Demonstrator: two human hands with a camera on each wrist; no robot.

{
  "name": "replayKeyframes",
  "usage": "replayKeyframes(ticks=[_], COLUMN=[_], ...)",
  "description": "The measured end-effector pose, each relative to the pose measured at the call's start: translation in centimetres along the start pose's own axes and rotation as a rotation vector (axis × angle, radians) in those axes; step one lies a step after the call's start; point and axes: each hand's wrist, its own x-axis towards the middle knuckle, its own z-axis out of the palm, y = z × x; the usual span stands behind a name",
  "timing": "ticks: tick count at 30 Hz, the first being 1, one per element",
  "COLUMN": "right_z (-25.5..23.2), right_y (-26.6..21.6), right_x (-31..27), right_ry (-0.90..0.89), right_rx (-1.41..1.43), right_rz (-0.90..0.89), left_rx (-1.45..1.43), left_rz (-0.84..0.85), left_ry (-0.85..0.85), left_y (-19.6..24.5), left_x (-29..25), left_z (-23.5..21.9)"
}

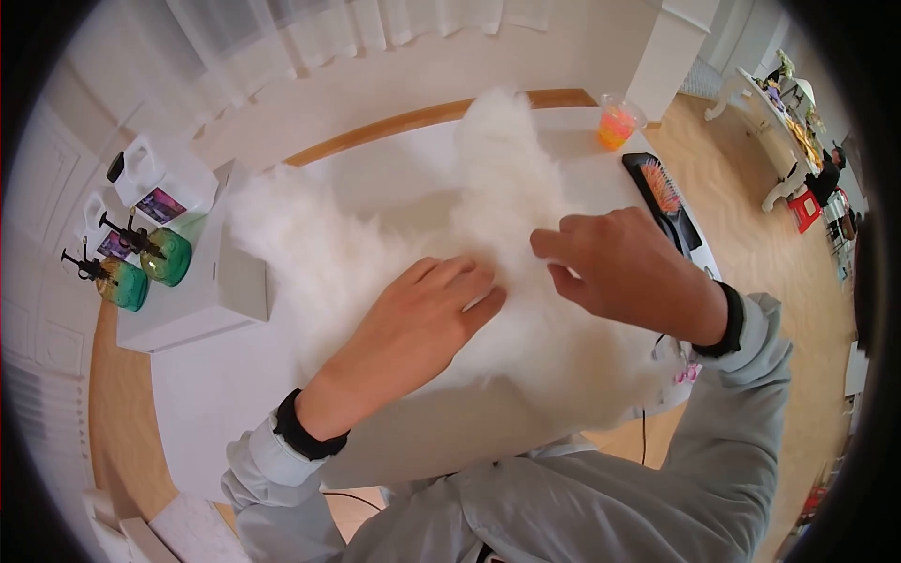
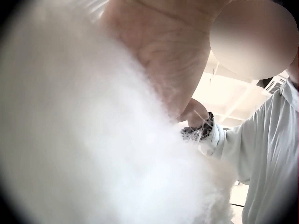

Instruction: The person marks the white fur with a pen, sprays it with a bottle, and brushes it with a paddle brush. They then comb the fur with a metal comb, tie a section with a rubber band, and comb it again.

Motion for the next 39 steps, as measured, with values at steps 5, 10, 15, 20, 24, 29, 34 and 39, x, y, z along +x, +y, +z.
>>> replayKeyframes(ticks=[5,10,15,20,24,29,34,39], right_z=[0.3,0.4,-1.7,-0.9,0.2,0.6,0.9,-0.2], right_y=[0.4,0.9,1.2,0.4,0.1,0.5,0.6,1.5], right_x=[0.2,0.0,-0.1,0.8,1.4,1.2,1.2,1.2], right_ry=[0.007,0.046,0.158,0.201,0.014,0.057,0.101,0.129], right_rx=[0.006,0.034,0.176,0.151,-0.085,-0.180,-0.130,0.066], right_rz=[0.010,0.010,-0.006,-0.096,-0.035,-0.065,-0.067,-0.050], left_rx=[0.005,-0.003,0.035,0.085,0.061,0.059,0.052,0.073], left_rz=[-0.015,-0.001,-0.032,0.033,0.013,-0.035,-0.021,-0.002], left_ry=[-0.030,-0.053,0.032,0.021,-0.036,-0.054,-0.019,-0.064], left_y=[-0.1,-0.2,0.1,-0.5,-0.5,-0.2,-0.3,-0.6], left_x=[0.0,0.1,0.6,1.5,0.8,0.1,0.1,0.1], left_z=[0.0,-0.4,-1.0,-1.2,-0.7,-0.7,-0.5,-1.6])
